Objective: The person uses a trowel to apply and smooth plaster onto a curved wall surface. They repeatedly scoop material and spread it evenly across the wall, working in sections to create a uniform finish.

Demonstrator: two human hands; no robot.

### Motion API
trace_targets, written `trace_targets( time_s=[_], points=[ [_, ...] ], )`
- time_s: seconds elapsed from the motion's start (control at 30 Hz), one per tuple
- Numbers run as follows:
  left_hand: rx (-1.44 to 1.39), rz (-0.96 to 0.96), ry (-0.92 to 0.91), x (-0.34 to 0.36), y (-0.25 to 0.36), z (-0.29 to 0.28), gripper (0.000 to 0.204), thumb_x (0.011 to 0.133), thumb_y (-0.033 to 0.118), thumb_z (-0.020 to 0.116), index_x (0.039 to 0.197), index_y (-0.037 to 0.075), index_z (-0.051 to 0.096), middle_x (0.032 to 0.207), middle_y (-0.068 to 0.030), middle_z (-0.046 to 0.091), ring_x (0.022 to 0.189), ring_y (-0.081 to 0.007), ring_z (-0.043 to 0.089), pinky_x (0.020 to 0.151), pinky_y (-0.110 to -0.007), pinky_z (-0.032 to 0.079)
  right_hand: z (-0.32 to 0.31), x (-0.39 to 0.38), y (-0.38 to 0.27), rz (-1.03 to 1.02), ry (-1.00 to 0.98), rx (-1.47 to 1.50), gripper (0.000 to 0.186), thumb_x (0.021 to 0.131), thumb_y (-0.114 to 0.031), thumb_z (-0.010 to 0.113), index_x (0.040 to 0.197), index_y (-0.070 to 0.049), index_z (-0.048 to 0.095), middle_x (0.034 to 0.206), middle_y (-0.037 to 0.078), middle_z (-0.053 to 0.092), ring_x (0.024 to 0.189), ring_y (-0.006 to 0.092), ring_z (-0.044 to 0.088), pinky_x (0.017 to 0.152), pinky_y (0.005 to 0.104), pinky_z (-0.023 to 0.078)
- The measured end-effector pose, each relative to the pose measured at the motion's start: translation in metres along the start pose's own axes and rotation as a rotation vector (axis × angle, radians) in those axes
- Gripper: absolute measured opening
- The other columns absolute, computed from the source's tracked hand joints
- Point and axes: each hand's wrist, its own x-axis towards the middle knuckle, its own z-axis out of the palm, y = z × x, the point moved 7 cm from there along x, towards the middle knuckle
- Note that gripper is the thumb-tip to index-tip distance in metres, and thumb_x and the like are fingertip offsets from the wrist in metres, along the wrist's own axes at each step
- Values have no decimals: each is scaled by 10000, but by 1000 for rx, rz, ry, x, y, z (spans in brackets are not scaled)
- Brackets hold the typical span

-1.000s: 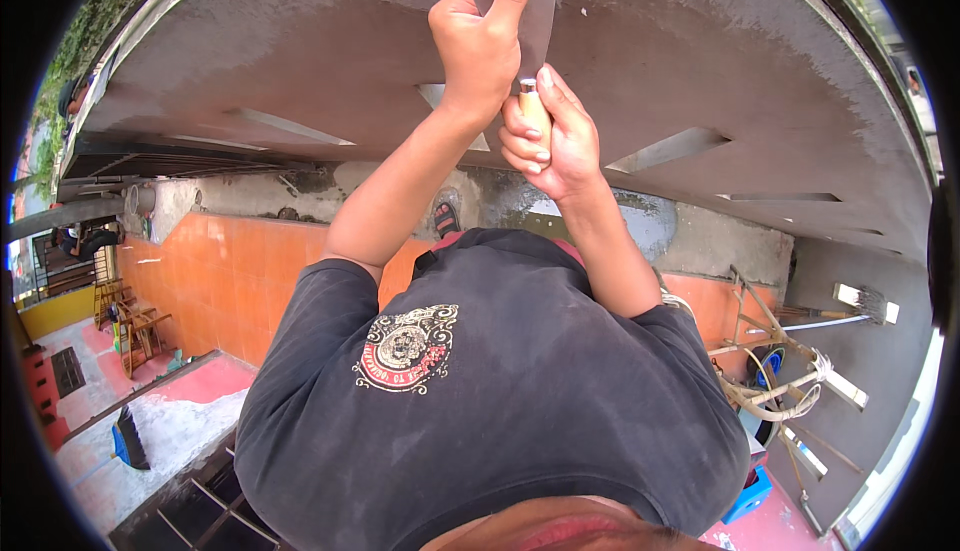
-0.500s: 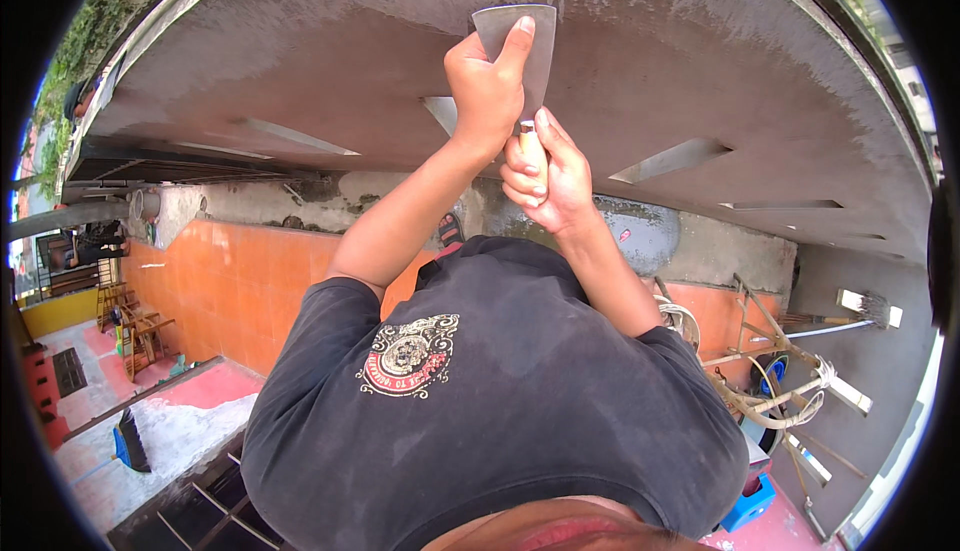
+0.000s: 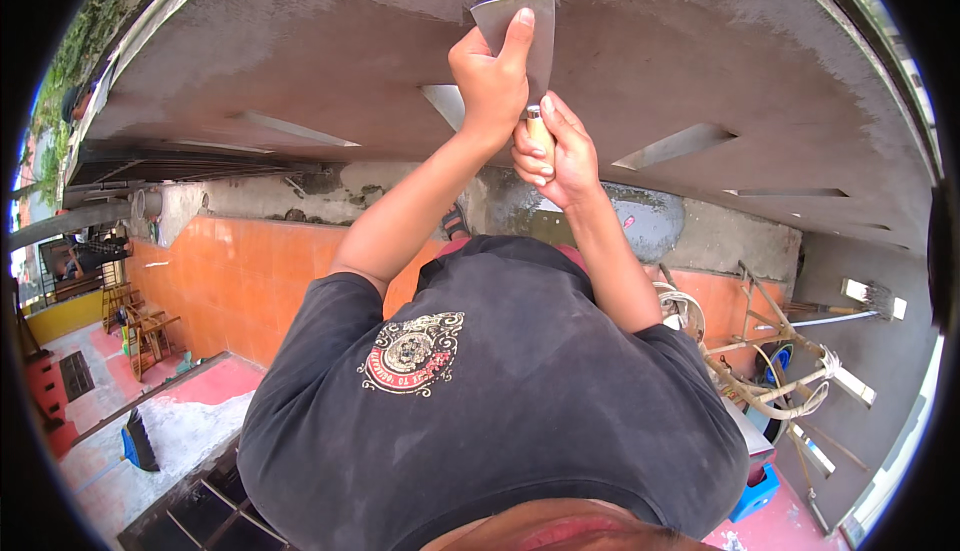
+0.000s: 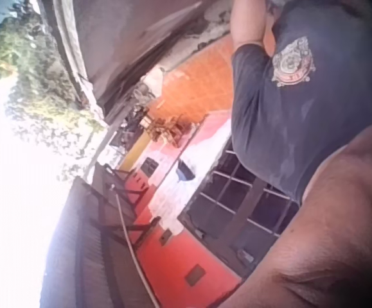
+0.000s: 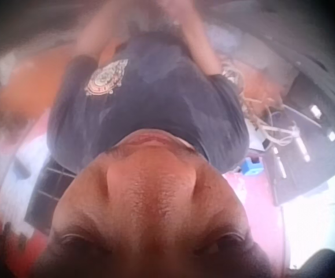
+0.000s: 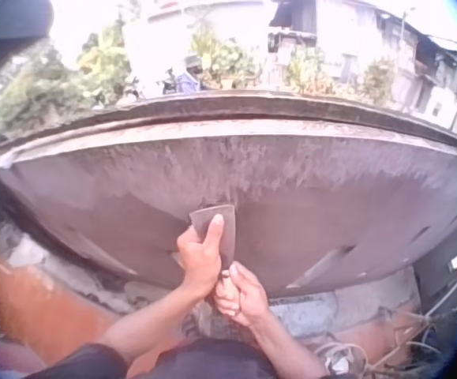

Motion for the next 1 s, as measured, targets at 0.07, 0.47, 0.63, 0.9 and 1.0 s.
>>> trace_targets(
  time_s=[0.07, 0.47, 0.63, 0.9, 1.0],
  points=[
    [-4, 15, -6, 1, 0, -1, 268, 955, 205, 721, 775, 10, 684, 678, 59, 623, 623, -35, 492, 560, -253, 401, -1, 1, 0, -11, -13, 2, 215, 1098, -340, 426, 981, -161, 401, 677, 69, 459, 423, 87, 341, 355, 224, 291],
    [-77, 56, -23, 8, 9, 5, 261, 983, 207, 698, 773, 59, 655, 714, 89, 587, 651, -12, 440, 575, -227, 344, 2, 9, -13, -37, -2, -31, 230, 1094, -336, 438, 983, -134, 426, 676, 76, 466, 419, 91, 343, 356, 220, 292],
    [-8, 41, -6, 8, 10, 8, 261, 967, 182, 707, 763, 23, 670, 674, 64, 621, 617, -28, 482, 548, -247, 382, 10, 7, -7, 9, -98, 4, 214, 1095, -337, 425, 1004, -143, 420, 675, 73, 452, 420, 91, 337, 353, 226, 291],
    [-8, 1, -16, 8, 11, 7, 315, 963, 182, 709, 699, 33, 623, 623, 83, 560, 584, -21, 431, 513, -252, 342, 13, 4, -9, 10, -36, 8, 214, 1099, -340, 416, 983, -160, 411, 672, 75, 443, 414, 92, 331, 349, 230, 289],
    [-60, 35, -11, 14, 18, 9, 341, 965, 175, 708, 671, 41, 598, 608, 88, 545, 569, -23, 418, 499, -259, 327, 19, 5, -14, 11, -25, 24, 221, 1100, -342, 413, 979, -157, 413, 672, 69, 447, 417, 85, 328, 346, 229, 283]
  ],
)
